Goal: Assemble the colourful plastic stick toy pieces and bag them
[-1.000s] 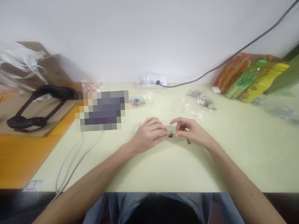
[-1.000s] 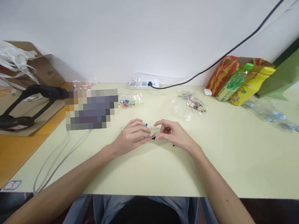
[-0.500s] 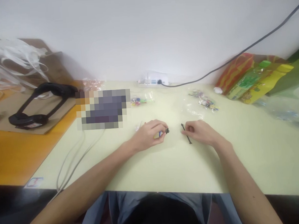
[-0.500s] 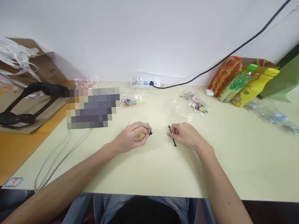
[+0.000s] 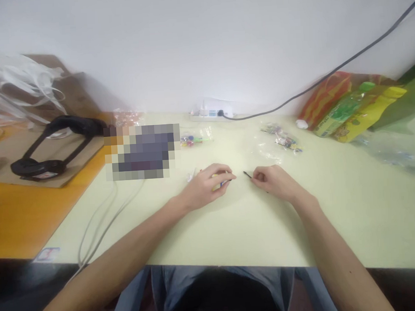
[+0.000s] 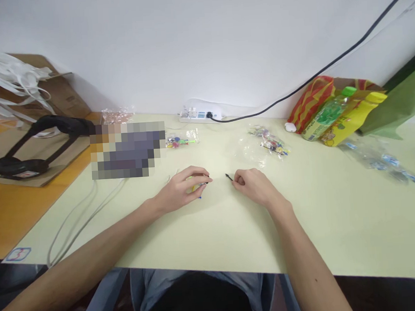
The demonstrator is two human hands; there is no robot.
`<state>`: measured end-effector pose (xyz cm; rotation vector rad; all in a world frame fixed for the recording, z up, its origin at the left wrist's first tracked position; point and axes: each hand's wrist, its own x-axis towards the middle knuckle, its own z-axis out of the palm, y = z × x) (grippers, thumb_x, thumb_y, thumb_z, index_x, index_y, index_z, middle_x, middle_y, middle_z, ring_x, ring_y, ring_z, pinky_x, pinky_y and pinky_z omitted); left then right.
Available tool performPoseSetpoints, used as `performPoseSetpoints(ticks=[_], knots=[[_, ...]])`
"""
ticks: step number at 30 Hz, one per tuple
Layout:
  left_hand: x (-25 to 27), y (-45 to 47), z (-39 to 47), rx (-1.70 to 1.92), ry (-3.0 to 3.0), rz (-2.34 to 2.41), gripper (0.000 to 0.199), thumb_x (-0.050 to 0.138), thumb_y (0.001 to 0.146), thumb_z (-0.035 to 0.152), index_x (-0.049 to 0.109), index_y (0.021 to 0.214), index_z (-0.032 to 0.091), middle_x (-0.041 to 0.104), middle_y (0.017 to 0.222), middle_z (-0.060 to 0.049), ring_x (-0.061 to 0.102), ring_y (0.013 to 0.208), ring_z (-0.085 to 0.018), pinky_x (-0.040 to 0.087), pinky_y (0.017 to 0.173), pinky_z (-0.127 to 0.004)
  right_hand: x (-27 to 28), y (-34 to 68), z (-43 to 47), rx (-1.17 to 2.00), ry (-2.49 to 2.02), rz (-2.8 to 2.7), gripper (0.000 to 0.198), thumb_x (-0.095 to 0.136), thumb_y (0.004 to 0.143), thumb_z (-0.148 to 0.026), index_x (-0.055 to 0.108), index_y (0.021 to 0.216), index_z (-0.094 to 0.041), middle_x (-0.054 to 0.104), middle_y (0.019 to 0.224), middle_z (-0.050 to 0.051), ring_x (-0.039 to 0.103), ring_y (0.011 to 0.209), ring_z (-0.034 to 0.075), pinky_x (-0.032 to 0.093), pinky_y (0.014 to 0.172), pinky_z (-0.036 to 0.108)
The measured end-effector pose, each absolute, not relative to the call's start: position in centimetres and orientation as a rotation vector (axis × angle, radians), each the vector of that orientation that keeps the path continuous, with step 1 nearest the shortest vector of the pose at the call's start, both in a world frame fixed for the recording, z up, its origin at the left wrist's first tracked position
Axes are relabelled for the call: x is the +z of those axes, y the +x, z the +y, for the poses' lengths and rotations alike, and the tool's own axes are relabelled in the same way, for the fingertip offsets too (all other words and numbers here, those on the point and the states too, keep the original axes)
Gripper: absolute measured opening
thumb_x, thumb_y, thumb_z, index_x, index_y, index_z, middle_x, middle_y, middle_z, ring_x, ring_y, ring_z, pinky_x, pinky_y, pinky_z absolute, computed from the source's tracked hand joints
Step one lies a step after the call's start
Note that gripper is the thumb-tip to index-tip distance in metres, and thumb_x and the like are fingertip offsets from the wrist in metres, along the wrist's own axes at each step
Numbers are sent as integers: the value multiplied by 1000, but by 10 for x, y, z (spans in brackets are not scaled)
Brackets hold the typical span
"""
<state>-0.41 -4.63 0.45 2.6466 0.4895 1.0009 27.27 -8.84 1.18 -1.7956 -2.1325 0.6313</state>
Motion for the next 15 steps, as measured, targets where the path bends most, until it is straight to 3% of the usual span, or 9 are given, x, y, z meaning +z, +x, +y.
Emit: performPoseSetpoints(ticks=[10,15], knots=[[0,-5,-45,986,2629,516,25,58,100,18,66,123,23,67,119,-11,66,111,-20,58,93,-35,6,269,-84,519,-1851,-2116,13,52,88,-18,63,84,-22,69,69,1,60,63,18,38,63,29],[2,-4,-45,986,2645,516,24,58,99,18,66,122,23,67,118,-10,66,109,-19,58,91,-35,8,267,-86,538,-1829,-2082,25,49,99,-37,59,81,-23,69,69,3,60,64,19,37,62,30]])
